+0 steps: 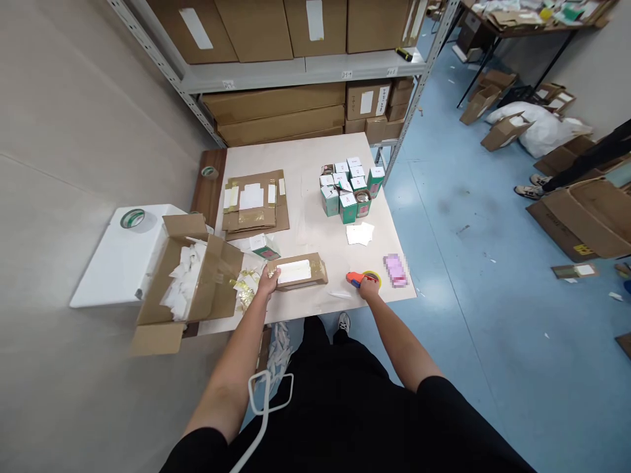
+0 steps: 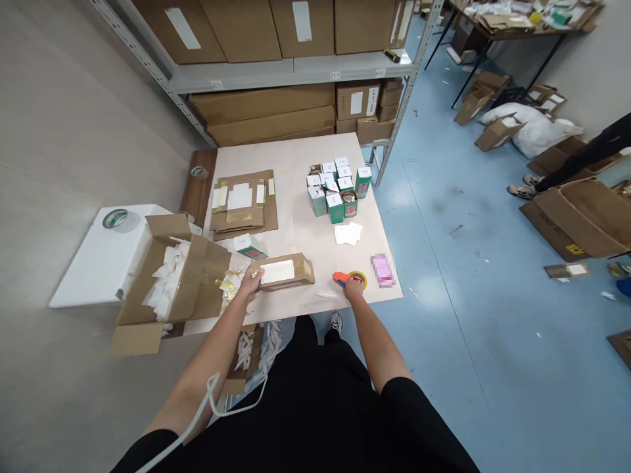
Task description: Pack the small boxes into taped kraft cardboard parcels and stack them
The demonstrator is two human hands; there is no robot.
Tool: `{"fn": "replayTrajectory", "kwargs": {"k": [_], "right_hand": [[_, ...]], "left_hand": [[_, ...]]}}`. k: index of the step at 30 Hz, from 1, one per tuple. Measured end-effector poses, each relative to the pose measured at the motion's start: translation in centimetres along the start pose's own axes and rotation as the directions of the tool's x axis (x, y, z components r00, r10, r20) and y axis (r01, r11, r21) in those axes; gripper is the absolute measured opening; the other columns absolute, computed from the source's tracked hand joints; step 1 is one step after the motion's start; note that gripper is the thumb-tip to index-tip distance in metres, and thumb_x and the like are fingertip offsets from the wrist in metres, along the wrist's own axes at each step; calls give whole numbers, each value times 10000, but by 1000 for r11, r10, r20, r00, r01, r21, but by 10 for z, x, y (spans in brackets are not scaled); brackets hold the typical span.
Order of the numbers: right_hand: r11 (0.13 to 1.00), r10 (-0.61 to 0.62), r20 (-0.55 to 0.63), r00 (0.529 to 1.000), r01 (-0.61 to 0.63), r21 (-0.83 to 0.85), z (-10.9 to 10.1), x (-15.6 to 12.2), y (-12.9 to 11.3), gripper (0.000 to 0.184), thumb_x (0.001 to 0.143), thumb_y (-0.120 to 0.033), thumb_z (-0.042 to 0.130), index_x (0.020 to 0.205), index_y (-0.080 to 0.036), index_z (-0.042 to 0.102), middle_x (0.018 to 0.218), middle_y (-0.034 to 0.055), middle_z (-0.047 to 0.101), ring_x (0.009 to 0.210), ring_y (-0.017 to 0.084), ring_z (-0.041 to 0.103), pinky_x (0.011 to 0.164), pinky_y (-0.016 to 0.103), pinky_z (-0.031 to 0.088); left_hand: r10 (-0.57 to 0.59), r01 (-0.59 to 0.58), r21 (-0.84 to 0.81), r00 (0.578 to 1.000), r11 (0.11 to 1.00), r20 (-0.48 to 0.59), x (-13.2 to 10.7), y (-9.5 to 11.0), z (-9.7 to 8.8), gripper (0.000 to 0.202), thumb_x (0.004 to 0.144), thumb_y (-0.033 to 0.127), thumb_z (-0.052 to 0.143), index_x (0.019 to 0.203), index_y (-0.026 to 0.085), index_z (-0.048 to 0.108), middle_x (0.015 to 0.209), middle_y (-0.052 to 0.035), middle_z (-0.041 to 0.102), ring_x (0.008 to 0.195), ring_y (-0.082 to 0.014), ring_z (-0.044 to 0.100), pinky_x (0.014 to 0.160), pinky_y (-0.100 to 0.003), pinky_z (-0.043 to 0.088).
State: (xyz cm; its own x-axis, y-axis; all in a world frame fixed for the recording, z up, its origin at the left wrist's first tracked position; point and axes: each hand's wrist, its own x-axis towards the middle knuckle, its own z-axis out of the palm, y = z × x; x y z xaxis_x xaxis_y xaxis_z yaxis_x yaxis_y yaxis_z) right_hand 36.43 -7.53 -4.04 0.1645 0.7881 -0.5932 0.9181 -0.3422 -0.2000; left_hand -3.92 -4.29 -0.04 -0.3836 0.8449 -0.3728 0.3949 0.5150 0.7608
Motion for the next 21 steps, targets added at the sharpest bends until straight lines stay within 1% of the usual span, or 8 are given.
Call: {"fn": "replayTrajectory", "kwargs": {"k": [3,7,9,11,14,15,19,21], "right_hand": [[1000,-11,-95,995,11,-3,-21,4,10,299,837,-135,635,1119,-65,703,1141,266,714,1205,397,615,1116,542,336],[997,-77,-283,956,76,-17,-59,0,26,248,866,-122,598,1087,-95,705,1148,260,681,1239,396,544,1148,595,265],[988,-155,-383,911,152,-38,-78,-5,31,264,864,-98,567,1091,-119,701,1127,229,671,1207,377,528,1163,592,252],[966,-246,-505,827,254,-54,-94,-12,28,296,856,-72,529,1085,-152,697,1061,185,658,1136,358,525,1162,586,269],[926,-316,-668,674,371,-64,-110,-21,10,324,879,-79,485,1111,-191,680,1021,143,617,1066,341,506,1129,566,318],[920,-318,-697,643,387,-64,-113,-24,2,316,895,-99,482,1127,-197,672,1037,140,606,1064,339,498,1114,554,333],[892,-331,-726,603,452,-31,-119,-33,-34,228,957,-240,512,1138,-202,645,1073,137,597,1061,335,496,1025,507,399],[853,-344,-722,600,521,27,-121,-36,-48,210,970,-332,547,1103,-199,641,1040,129,606,1034,324,515,977,479,432]], "left_hand": [[-36,36,-30,999,999,14,-2,7,12,629,923,499,667,1494,285,511,1348,-76,709,1180,-242,701,1032,-371,546],[-27,27,15,1000,1000,-11,-3,25,39,657,938,471,648,1537,276,460,1385,-71,691,1276,-242,654,1091,-335,493],[-20,21,30,999,999,-28,0,32,47,685,933,483,649,1554,286,437,1389,-70,690,1285,-258,649,1090,-348,492],[-11,13,48,999,999,-33,4,37,50,697,918,490,666,1548,288,447,1371,-73,701,1280,-278,650,1087,-371,493],[10,-10,56,1000,998,1,12,38,41,664,897,465,693,1503,268,509,1345,-86,716,1274,-302,652,1091,-392,488],[18,-19,57,1000,998,18,15,36,36,649,893,454,699,1488,259,528,1347,-93,715,1276,-310,651,1094,-398,484],[-5,3,63,1000,998,29,16,27,18,636,906,424,693,1496,245,533,1351,-100,714,1299,-324,638,1109,-405,469],[-21,19,54,1000,998,22,10,28,20,628,927,405,673,1510,233,518,1357,-101,712,1315,-314,629,1121,-397,459]]}}
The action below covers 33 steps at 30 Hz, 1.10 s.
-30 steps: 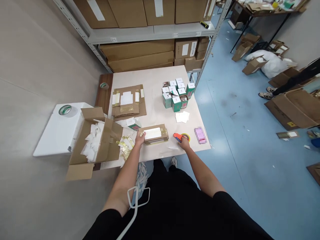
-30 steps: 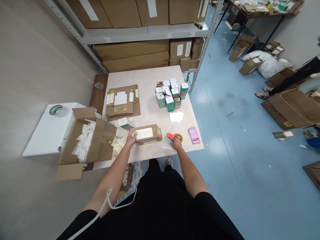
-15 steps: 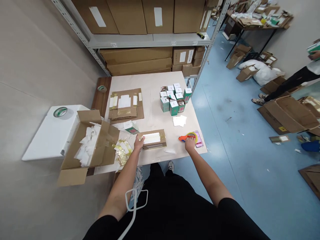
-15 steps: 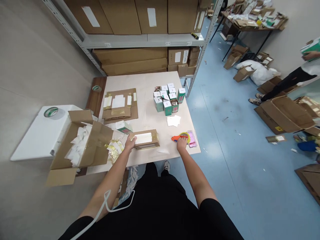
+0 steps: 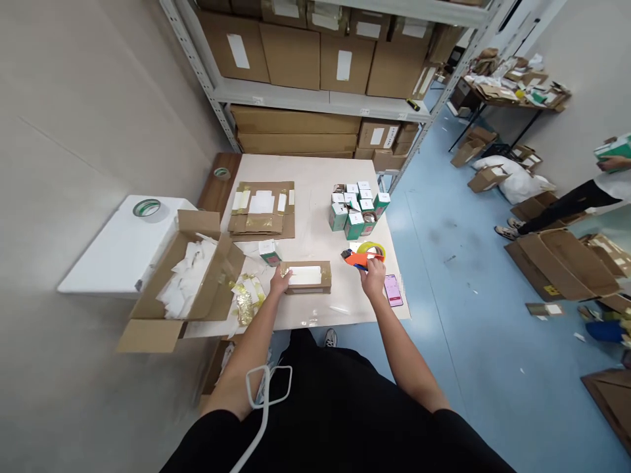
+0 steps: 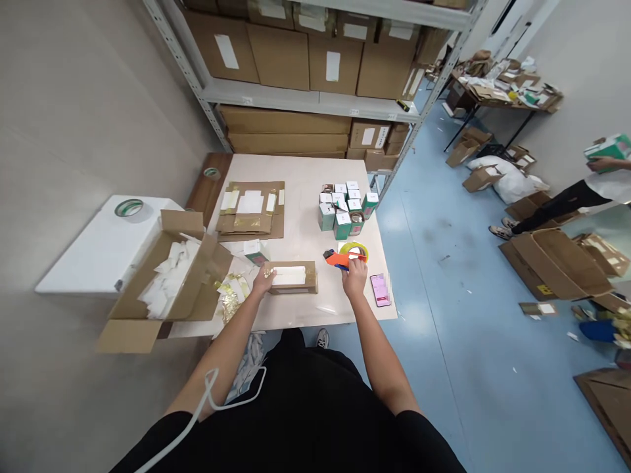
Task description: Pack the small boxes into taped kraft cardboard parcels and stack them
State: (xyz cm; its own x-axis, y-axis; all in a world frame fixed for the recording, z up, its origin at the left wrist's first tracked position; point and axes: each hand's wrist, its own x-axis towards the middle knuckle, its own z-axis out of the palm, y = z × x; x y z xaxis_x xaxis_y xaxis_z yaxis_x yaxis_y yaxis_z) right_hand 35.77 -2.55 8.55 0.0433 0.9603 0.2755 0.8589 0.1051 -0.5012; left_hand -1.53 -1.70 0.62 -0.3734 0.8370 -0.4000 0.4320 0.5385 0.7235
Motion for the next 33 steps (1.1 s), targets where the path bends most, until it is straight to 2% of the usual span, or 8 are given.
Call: {"fn": "replayTrajectory", "kwargs": {"k": [4,8,10,17,20,26,29,33], "right_hand": [[965,9,35,999,-18,262,1,8,-22,282,936,-468,636,1041,-207,651,972,91,627,950,283,564,898,419,483],[866,101,116,988,-145,479,-3,8,-39,354,874,-511,697,1062,-211,675,998,62,656,912,253,588,854,387,506],[824,134,153,979,-196,531,-6,5,-42,381,841,-528,718,1044,-207,684,981,52,657,892,246,585,842,385,507],[780,181,192,965,-260,570,-15,-2,-35,402,783,-539,754,982,-197,681,921,43,639,848,232,548,804,384,498],[766,189,234,954,-292,572,-14,-3,-35,411,766,-541,765,972,-196,682,911,41,637,835,227,542,792,373,497],[746,126,277,953,-275,606,-13,-7,-41,432,784,-549,739,1019,-190,695,941,45,649,862,231,553,819,362,497],[740,102,320,942,-287,609,-13,-11,-37,425,775,-546,750,1000,-188,706,927,41,661,851,227,560,820,358,499],[734,53,402,914,-309,605,-3,-20,-31,438,769,-547,749,1025,-193,728,959,44,706,886,241,601,849,370,512]], "left_hand": [[27,-25,-51,999,998,20,-13,22,34,660,933,377,679,1541,213,484,1417,-108,677,1341,-299,612,1147,-386,437],[43,-36,-112,997,993,61,-17,49,67,714,932,431,689,1572,223,451,1392,-109,690,1312,-304,631,1136,-399,452],[30,-23,-102,997,995,68,-13,50,65,714,938,411,680,1581,214,439,1395,-117,688,1319,-303,626,1139,-400,448],[0,1,-105,1000,995,18,5,10,15,629,904,383,712,1494,245,540,1415,-95,681,1308,-285,637,1120,-385,463],[41,-39,-115,999,993,18,-3,18,33,702,888,418,742,1521,212,518,1437,-134,660,1354,-325,603,1153,-420,437],[24,-14,-126,997,992,71,-42,31,103,715,901,414,711,1547,207,485,1468,-151,624,1437,-330,521,1203,-460,383],[77,-72,-147,997,986,31,-51,20,108,692,928,397,668,1558,193,468,1520,-147,580,1480,-318,470,1231,-442,351],[47,-50,-137,999,989,-25,-40,16,91,649,965,329,604,1578,199,436,1554,-129,553,1467,-279,486,1239,-398,343]]}}
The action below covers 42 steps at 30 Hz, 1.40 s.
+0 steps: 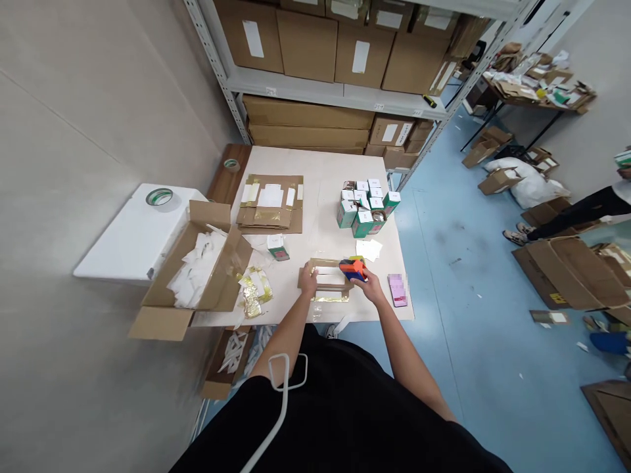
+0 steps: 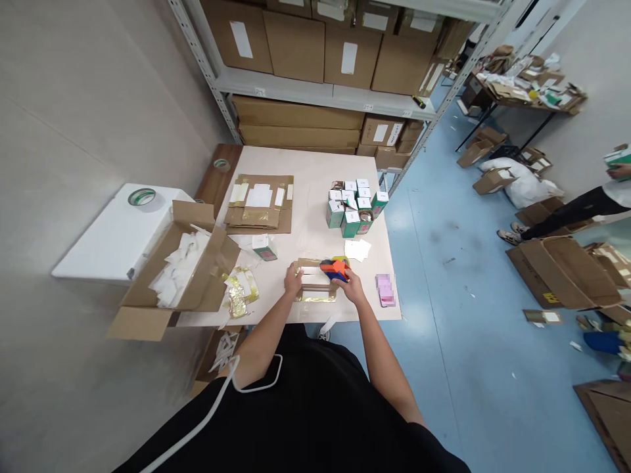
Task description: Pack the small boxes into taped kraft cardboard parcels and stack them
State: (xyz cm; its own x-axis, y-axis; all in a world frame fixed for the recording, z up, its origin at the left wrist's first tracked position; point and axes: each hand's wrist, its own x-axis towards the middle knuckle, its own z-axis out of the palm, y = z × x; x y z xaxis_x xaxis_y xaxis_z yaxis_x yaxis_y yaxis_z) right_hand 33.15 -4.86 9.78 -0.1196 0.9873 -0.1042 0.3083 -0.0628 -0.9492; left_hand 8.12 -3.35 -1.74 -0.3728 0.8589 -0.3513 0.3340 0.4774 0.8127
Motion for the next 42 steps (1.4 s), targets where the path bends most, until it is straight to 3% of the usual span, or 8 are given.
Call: {"fn": "replayTrajectory", "kwargs": {"k": [8,12,16,23,29,33,38,42], "right_hand": [[992,83,172,982,-97,76,40,5,21,431,728,-531,761,993,-191,749,920,20,728,874,228,625,825,349,522],[990,72,175,982,-92,107,42,7,29,419,710,-507,780,978,-188,740,894,12,720,851,219,619,811,336,512],[994,42,184,982,-59,93,38,8,33,413,724,-500,775,997,-191,745,899,13,732,844,218,630,818,343,517],[990,43,225,973,-72,121,40,11,31,454,726,-483,795,1083,-204,768,997,34,762,920,250,658,855,363,529],[994,72,260,963,-89,57,41,16,42,499,717,-528,780,1097,-205,750,979,20,735,925,240,639,868,345,510],[997,77,294,953,-71,-29,39,20,42,480,736,-528,768,1094,-210,753,998,31,744,955,259,649,885,364,516],[994,86,359,929,-54,-99,33,26,37,514,757,-501,767,1182,-211,756,1059,36,763,1005,277,675,922,378,525],[987,79,382,921,-20,-157,27,32,33,542,761,-490,790,1233,-226,756,1122,45,771,1047,288,682,937,390,530]], "left_hand": [[-64,63,21,992,998,109,10,14,-26,754,928,389,668,1588,160,384,1550,-183,539,1434,-297,519,1179,-401,402],[116,-115,-9,993,993,26,-7,14,-45,743,898,359,694,1562,189,408,1558,-182,519,1472,-298,465,1199,-417,376],[366,-328,-195,906,924,211,-37,23,-56,755,863,181,617,1575,236,370,1401,-141,631,1363,-249,569,1104,-399,476],[500,-414,-289,779,863,379,-72,57,-72,892,791,60,526,1634,243,297,1151,-81,718,1212,-213,654,1063,-389,506],[509,-463,-217,815,859,278,-70,79,-83,486,823,123,645,1290,237,714,1068,-51,764,1054,-217,696,991,-375,542],[483,-440,-245,862,864,154,-62,92,-82,217,838,324,770,1015,213,828,940,-64,776,847,-207,696,823,-347,572],[481,-473,-238,876,848,-28,-46,102,-87,263,848,449,769,902,204,852,793,-48,726,727,-175,627,705,-302,520],[321,-333,-252,943,909,-89,-26,91,-90,279,830,445,768,889,183,844,853,-59,753,784,-184,645,761,-298,502]]}}
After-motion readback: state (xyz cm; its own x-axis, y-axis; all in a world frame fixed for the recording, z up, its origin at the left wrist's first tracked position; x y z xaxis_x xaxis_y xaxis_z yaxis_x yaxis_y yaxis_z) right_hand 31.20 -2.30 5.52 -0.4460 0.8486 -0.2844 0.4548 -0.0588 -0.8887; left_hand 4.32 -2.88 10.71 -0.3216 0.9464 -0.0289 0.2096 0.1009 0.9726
